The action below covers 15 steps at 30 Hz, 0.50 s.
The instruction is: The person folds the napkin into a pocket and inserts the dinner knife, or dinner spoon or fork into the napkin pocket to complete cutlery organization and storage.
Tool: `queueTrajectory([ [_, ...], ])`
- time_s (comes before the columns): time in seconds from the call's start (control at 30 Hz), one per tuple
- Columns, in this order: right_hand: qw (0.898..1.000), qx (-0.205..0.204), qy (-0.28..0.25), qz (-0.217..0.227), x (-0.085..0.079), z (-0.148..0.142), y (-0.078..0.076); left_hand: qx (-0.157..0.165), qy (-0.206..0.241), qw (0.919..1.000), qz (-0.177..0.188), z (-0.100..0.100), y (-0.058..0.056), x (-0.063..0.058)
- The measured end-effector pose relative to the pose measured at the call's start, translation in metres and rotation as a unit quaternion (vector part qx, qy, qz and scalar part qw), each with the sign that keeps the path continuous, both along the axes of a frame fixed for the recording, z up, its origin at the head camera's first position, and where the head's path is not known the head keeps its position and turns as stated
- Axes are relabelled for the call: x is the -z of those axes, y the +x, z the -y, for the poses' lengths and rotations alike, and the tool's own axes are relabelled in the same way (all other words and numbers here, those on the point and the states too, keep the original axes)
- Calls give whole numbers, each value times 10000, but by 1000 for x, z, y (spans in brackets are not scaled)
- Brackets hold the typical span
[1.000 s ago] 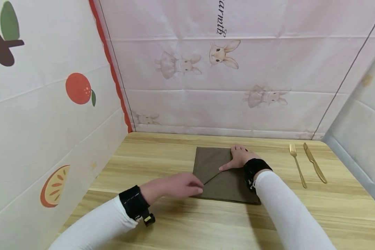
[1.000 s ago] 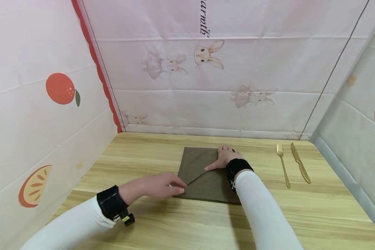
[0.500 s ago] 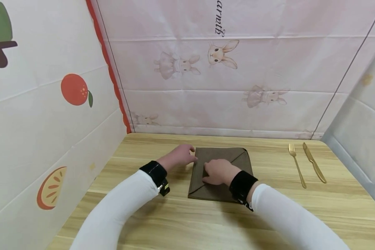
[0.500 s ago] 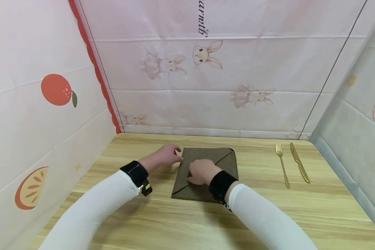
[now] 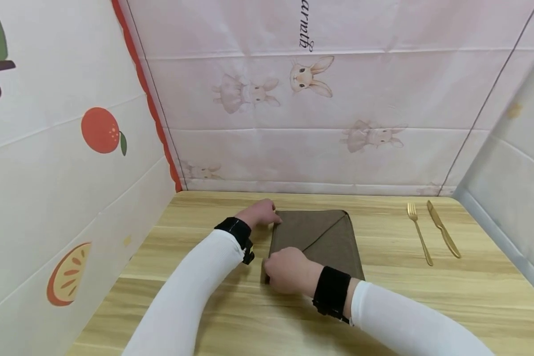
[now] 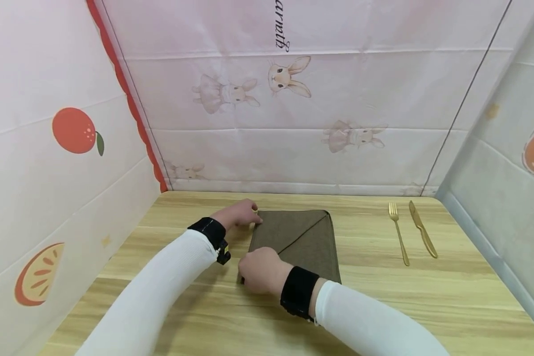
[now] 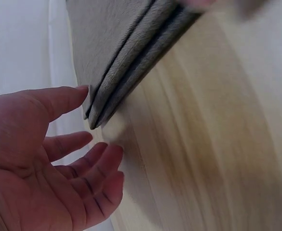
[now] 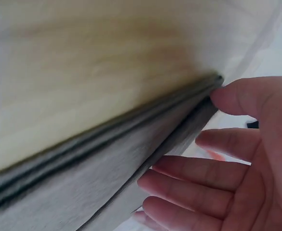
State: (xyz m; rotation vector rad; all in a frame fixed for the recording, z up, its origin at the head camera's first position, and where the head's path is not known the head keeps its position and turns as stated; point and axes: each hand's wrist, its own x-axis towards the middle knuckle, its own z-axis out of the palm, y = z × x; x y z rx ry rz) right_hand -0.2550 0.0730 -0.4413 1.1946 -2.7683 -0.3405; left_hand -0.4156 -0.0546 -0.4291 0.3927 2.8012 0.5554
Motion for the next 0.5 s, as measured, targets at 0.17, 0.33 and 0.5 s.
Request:
queueTrajectory([
  [0.17, 9998, -185, 87, 46, -3, 6, 5, -204, 131, 9993, 291, -3, -13, 0],
  [0.33, 9994, -332, 106, -15, -5, 8, 6, -463, 493, 9958, 610, -7, -19, 3],
  [0.5, 9986, -485, 105, -180, -2, 8, 0, -444, 278, 9973, 524, -11, -21, 3],
])
